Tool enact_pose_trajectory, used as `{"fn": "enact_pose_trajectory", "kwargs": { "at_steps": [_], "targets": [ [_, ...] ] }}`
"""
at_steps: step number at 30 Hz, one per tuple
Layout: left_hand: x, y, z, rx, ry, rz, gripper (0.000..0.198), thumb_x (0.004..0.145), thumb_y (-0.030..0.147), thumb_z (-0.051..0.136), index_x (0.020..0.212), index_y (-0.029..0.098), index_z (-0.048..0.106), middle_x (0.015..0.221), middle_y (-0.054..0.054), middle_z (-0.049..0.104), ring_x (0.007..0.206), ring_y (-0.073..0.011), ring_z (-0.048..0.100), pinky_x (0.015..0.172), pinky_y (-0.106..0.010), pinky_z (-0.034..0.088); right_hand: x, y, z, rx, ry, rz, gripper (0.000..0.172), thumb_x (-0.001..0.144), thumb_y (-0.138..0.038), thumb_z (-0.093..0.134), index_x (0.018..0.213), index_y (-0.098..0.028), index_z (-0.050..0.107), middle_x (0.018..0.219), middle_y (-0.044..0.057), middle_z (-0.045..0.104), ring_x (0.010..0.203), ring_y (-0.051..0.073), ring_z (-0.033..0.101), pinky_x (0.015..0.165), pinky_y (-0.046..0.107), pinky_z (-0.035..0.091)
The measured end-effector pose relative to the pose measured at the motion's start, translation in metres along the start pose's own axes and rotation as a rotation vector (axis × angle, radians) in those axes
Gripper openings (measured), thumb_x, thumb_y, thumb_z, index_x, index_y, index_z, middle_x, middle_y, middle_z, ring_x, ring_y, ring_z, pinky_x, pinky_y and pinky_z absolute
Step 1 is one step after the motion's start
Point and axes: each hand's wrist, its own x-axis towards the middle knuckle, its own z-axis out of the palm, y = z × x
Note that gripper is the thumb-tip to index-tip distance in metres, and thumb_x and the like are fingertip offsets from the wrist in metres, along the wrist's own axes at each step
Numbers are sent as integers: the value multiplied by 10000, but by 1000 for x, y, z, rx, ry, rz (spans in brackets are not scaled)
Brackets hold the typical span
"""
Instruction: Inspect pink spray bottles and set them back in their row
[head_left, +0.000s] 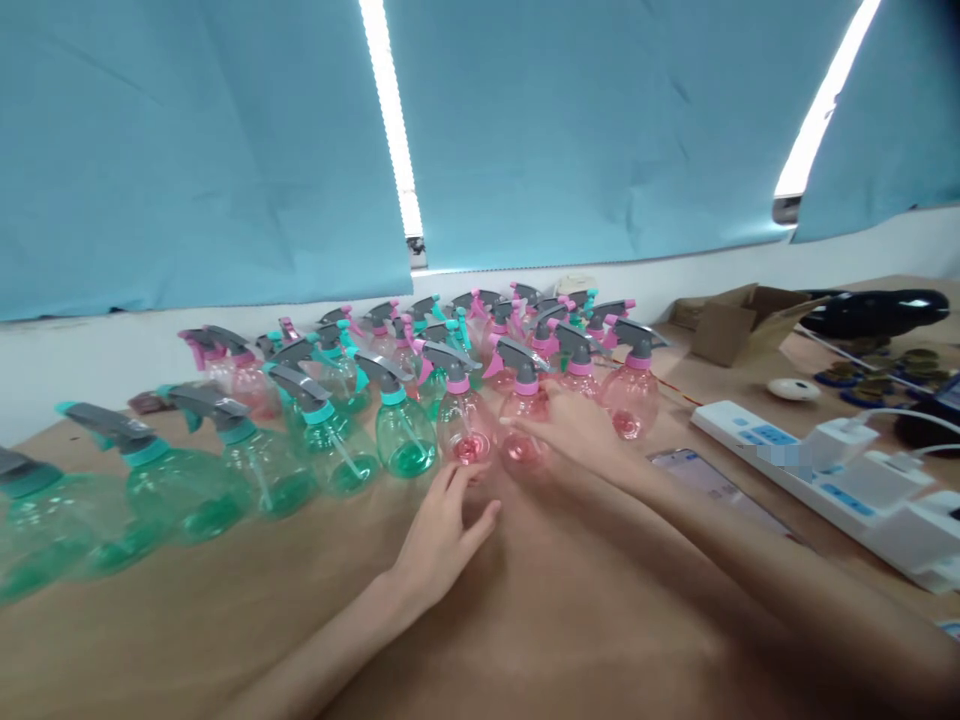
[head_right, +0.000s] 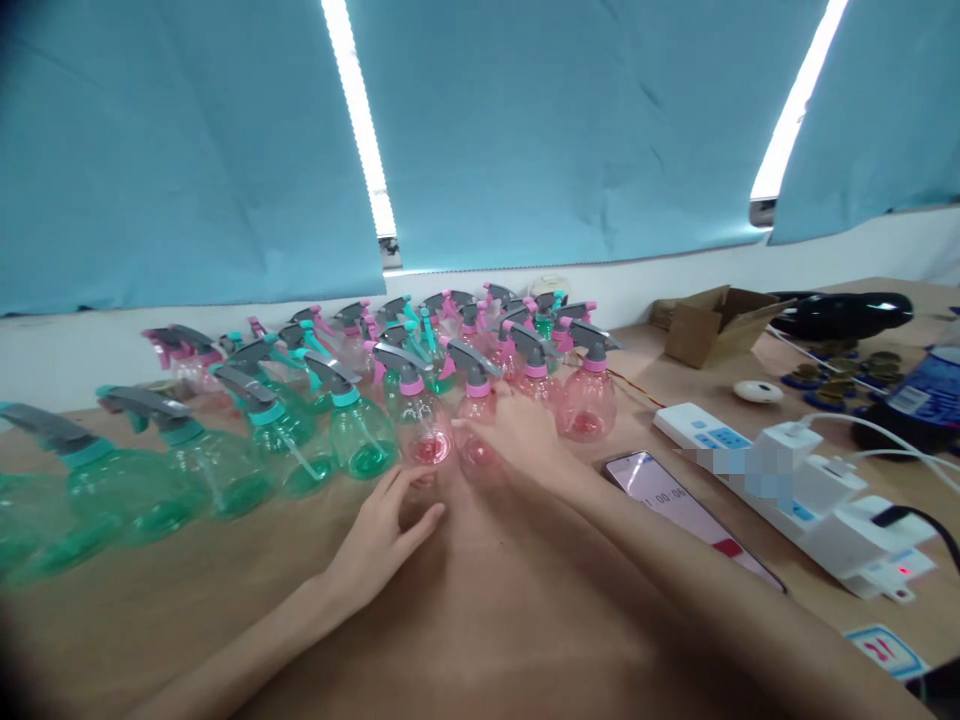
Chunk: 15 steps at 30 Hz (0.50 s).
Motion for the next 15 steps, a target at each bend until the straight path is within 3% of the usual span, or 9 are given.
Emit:
{"fn": "enact_pose_trajectory", "kwargs": {
  "at_steps": [5, 8, 11, 13, 15],
  "targets": [
    [1, 10, 16, -115, 32, -57, 583, 843, 298, 625, 1337, 240, 321, 1336, -107, 433, 1250, -292, 437, 1022, -505, 358, -35, -1, -13, 0, -21, -13, 665, 730, -704, 514, 1126, -170, 534, 904, 108, 701, 835, 325, 657, 589, 368, 442],
    [1, 18, 25, -172, 5, -93, 834, 763, 388, 721, 1402, 223, 211, 1409, -152, 375, 1299, -343, 377, 1033, -553, 333, -55, -6, -20, 15, -9, -84, 557, 717, -723, 507, 922, -208, 570, 790, 58, 676, 672, 246, 632, 515, 327, 400],
    [-2, 25, 29, -255, 2, -94, 941, 731, 408, 757, 1436, 234, 159, 1437, -162, 363, 1304, -361, 376, 1018, -563, 357, -66, -13, -27, 74, -31, -181, 460, 738, -686, 519, 768, -229, 566, 747, 30, 655, 621, 199, 598, 514, 317, 406],
    [-5, 28, 29, -305, 6, -97, 934, 721, 389, 771, 1433, 243, 183, 1427, -152, 391, 1286, -360, 404, 1007, -557, 380, -67, -17, -30, 163, -61, -293, 418, 738, -622, 574, 914, -244, 597, 889, 30, 671, 729, 205, 620, 592, 332, 458],
    [-9, 29, 27, -340, 1, -100, 909, 721, 358, 774, 1424, 255, 208, 1409, -136, 421, 1267, -350, 432, 998, -549, 397, -65, -19, -31, 262, -92, -433, 554, 714, -557, 641, 1173, -268, 527, 1099, 45, 637, 935, 226, 614, 755, 367, 489]
  ]
}}
